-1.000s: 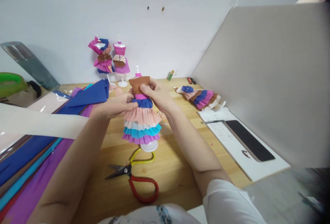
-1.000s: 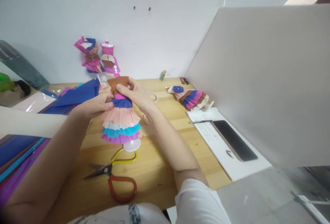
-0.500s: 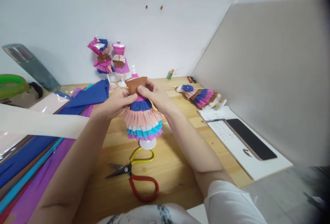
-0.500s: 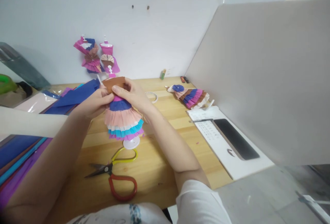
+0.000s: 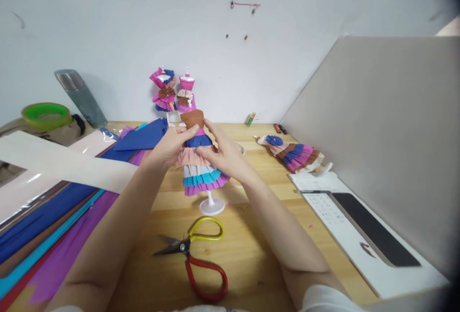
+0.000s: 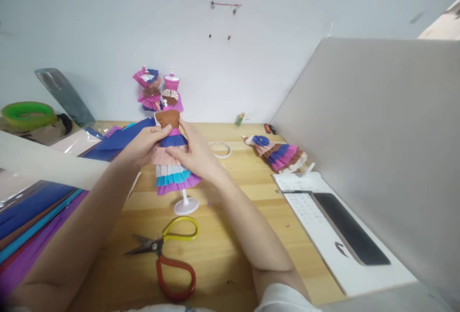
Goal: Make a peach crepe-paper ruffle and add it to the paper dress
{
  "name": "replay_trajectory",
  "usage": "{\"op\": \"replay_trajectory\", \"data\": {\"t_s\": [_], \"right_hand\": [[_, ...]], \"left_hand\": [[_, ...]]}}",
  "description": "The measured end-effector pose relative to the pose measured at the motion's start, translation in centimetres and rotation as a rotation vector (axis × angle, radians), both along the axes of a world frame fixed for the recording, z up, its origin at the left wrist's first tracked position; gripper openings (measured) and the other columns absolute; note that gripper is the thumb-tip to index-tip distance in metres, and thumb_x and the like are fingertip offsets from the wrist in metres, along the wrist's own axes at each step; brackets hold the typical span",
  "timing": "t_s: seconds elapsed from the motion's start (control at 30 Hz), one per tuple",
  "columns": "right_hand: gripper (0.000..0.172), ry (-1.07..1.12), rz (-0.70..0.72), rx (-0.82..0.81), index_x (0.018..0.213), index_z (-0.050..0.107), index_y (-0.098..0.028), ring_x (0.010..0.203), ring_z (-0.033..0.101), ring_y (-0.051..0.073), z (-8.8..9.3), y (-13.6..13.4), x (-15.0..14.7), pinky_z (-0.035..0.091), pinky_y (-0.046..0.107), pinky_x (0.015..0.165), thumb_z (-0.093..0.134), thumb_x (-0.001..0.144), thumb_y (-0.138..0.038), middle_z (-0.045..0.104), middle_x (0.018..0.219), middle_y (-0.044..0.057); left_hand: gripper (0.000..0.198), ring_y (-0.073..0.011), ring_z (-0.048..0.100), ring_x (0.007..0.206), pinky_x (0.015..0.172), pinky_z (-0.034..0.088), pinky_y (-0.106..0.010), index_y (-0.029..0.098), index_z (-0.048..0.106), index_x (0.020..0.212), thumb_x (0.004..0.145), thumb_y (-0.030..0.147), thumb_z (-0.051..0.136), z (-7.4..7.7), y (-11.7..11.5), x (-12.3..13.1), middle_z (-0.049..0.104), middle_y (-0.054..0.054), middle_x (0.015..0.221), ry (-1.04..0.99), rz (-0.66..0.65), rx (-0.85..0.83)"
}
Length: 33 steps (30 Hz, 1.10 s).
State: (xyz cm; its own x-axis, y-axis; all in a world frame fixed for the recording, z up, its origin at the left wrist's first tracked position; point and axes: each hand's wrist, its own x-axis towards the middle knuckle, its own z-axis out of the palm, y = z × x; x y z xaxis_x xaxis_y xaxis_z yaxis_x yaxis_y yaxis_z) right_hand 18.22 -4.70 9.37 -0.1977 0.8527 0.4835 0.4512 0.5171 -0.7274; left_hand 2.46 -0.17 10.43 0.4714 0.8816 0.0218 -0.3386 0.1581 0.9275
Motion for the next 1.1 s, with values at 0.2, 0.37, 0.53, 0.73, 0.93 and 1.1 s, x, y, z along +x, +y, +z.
{"op": "replay_trajectory", "data": {"t_s": [0.2,0.37,0.53,0.73,0.93,1.1], "right_hand": [[0.083,0.095,0.069,-0.112,0.153,0.034,-0.027,0.144,0.038,0.031,0.4,-0.2,1.2,0.034,0.054,0.115,0.064,0.083,-0.057,0.037,0.158,0.012],[0.095,0.025,0.08,-0.138,0.154,0.031,-0.026,0.147,0.032,0.034,-0.1,0.0,1.4,0.031,0.057,0.116,0.075,0.074,-0.053,0.032,0.161,0.015],[0.09,0.054,0.108,-0.181,0.154,0.031,-0.029,0.144,0.038,0.033,0.0,-0.1,1.3,0.035,0.058,0.113,0.072,0.078,-0.054,0.032,0.16,0.014],[0.087,0.073,0.057,-0.098,0.151,0.038,-0.024,0.142,0.041,0.032,-0.1,0.0,0.2,0.032,0.054,0.117,0.075,0.074,-0.042,0.04,0.156,0.013],[0.081,0.123,0.068,-0.15,0.141,0.048,-0.018,0.139,0.044,0.034,-0.7,0.6,0.5,0.034,0.053,0.116,0.076,0.071,-0.049,0.05,0.148,0.016],[0.065,0.138,0.126,-0.173,0.123,0.059,-0.016,0.11,0.065,0.03,-0.5,1.2,1.1,0.05,0.048,0.099,0.076,0.071,-0.052,0.069,0.119,0.013]], "left_hand": [[0.039,-0.0145,0.065,0.058,0.064,0.052,-0.026,0.01,0.073,0.07,0.059,0.044,0.09,0.1,0.0,-0.2,0.071,-0.004,0.063,0.004,0.003,0.06],[0.04,-0.0136,0.063,0.056,0.059,0.051,-0.025,0.012,0.072,0.064,0.058,0.047,0.089,0.3,0.1,-0.5,0.071,-0.004,0.063,0.005,-0.01,0.101],[0.037,-0.016,0.065,0.061,0.062,0.052,-0.027,0.011,0.073,0.067,0.061,0.045,0.088,0.4,0.1,-0.8,0.072,-0.006,0.064,0.011,0.01,0.124],[0.037,-0.014,0.063,0.056,0.061,0.052,-0.026,0.012,0.072,0.063,0.058,0.044,0.09,0.5,-0.2,-0.4,0.071,-0.004,0.062,-0.035,-0.019,0.05],[0.033,-0.0152,0.065,0.061,0.063,0.053,-0.026,0.012,0.074,0.066,0.059,0.04,0.09,0.8,-0.8,-0.2,0.073,-0.005,0.066,-0.06,-0.056,0.009],[0.034,-0.0182,0.068,0.066,0.067,0.053,-0.027,0.011,0.074,0.07,0.063,0.041,0.088,1.0,-0.7,-0.4,0.072,-0.006,0.065,-0.014,-0.117,0.055]]}}
